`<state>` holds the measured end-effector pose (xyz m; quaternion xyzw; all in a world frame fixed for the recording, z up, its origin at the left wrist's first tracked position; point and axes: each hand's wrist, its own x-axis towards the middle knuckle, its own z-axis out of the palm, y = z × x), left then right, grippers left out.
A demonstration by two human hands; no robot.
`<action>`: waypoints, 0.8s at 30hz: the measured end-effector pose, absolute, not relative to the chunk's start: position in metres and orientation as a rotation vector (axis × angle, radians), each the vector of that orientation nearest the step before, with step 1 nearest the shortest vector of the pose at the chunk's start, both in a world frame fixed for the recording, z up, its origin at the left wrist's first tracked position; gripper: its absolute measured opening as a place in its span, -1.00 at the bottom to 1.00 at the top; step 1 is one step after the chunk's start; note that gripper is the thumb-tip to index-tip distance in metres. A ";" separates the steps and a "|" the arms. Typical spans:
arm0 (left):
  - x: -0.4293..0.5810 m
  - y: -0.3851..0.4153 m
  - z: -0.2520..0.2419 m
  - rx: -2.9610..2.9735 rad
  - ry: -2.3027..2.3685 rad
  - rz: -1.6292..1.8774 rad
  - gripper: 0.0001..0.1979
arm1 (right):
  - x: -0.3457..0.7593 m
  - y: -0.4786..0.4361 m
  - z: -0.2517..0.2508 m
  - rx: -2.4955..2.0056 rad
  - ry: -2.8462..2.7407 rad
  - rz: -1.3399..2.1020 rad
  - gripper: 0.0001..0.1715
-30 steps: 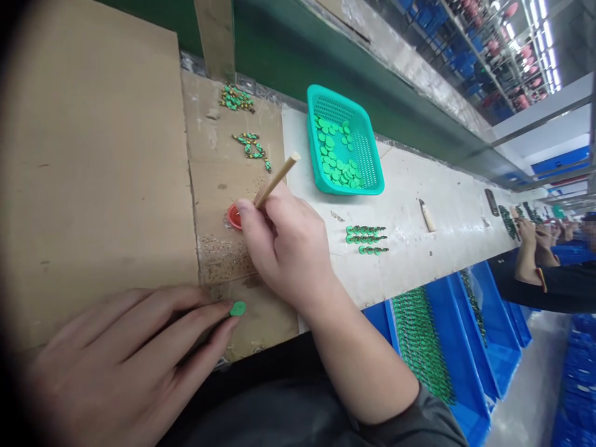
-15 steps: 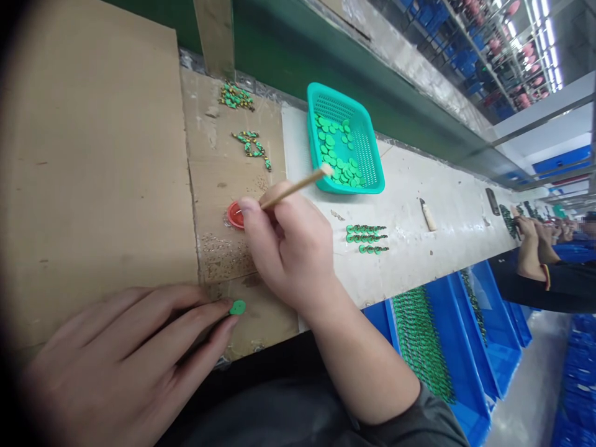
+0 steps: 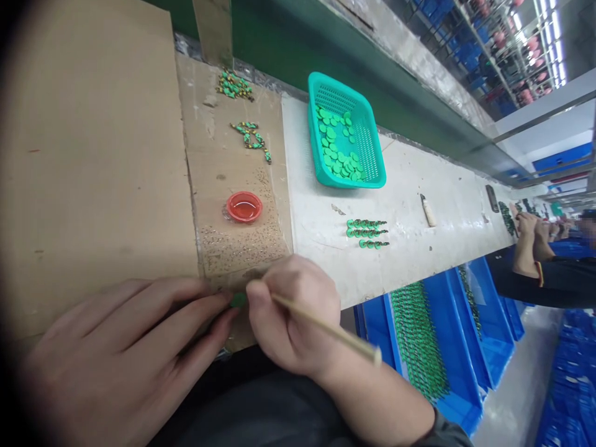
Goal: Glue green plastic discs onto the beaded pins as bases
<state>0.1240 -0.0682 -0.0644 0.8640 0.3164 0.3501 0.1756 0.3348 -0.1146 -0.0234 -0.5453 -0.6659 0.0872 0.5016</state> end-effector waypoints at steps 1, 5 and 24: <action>0.124 -0.069 -0.065 2.520 0.901 0.943 -0.85 | 0.333 -0.121 -0.025 -1.290 -1.634 0.200 -0.83; 0.121 -0.072 -0.066 2.566 0.908 0.892 -0.83 | 0.330 -0.136 -0.030 -1.290 -1.674 0.199 -0.84; 0.119 -0.072 -0.066 2.540 0.905 0.861 -0.87 | 0.327 -0.132 -0.038 -1.274 -1.657 0.220 -0.85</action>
